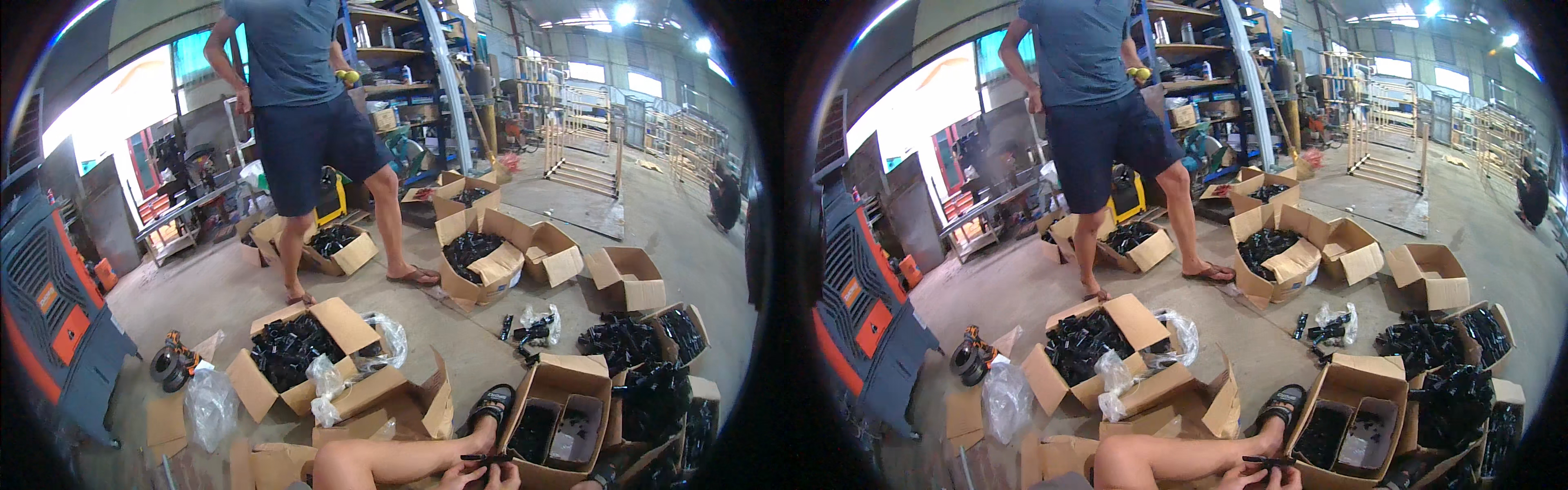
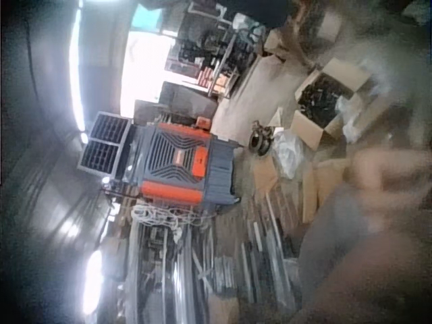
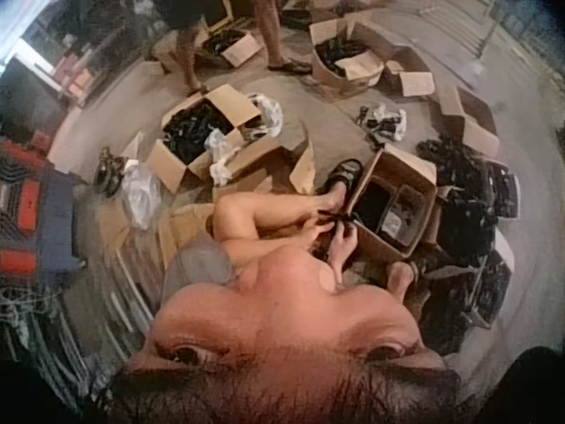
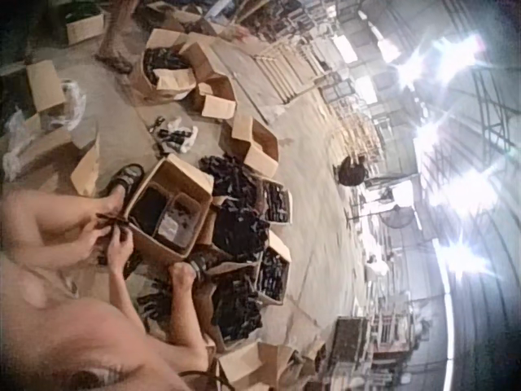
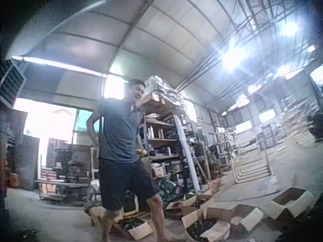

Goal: The person sits on the floor and assembles small components by picking up black plastic parts from one box and small metal screws or pins from another box, joining them by hand and placing the finished items into a separate container.

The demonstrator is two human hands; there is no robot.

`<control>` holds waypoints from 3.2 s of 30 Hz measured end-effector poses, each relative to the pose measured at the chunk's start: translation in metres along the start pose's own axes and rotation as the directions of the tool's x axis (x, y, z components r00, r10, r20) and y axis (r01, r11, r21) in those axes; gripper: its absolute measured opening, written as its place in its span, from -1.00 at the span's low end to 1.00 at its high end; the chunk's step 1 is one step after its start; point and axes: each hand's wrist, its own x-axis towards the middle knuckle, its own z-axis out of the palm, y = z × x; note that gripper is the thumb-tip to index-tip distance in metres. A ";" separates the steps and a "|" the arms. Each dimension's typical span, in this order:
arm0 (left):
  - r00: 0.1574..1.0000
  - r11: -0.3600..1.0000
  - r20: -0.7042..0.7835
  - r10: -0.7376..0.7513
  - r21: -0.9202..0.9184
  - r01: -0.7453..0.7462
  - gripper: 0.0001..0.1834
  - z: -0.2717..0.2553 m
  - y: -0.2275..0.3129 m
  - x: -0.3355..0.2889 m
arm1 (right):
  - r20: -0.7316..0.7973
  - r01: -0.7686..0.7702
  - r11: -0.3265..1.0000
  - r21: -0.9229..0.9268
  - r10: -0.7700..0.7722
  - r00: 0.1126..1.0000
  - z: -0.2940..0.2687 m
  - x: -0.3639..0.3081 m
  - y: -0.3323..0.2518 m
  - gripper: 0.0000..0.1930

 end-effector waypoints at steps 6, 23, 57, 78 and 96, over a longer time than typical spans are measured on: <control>0.999 1.000 -0.041 0.013 -0.001 -0.013 -0.65 0.001 0.005 0.001 | -0.021 -0.128 0.983 0.133 0.132 0.991 0.019 -0.005 0.025 -0.82; 0.996 0.999 -0.078 0.044 0.014 -0.043 -0.67 0.002 0.000 0.004 | 0.050 -0.113 0.993 -0.020 0.113 0.992 0.002 -0.001 0.014 -0.75; 0.979 0.999 -0.203 -0.022 -0.027 0.017 -0.81 0.017 -0.003 -0.039 | -0.038 -0.039 0.989 -0.139 0.034 0.999 -0.011 0.001 -0.001 -0.79; 0.990 0.998 -0.138 -0.012 -0.061 0.003 -0.78 0.010 -0.017 -0.041 | -0.138 -0.104 0.987 0.123 0.121 0.983 -0.003 -0.013 0.014 -0.81; 0.996 0.998 -0.090 0.021 -0.055 -0.026 -0.78 0.016 -0.011 -0.037 | -0.126 -0.145 0.979 0.140 0.163 0.979 -0.002 -0.007 0.011 -0.83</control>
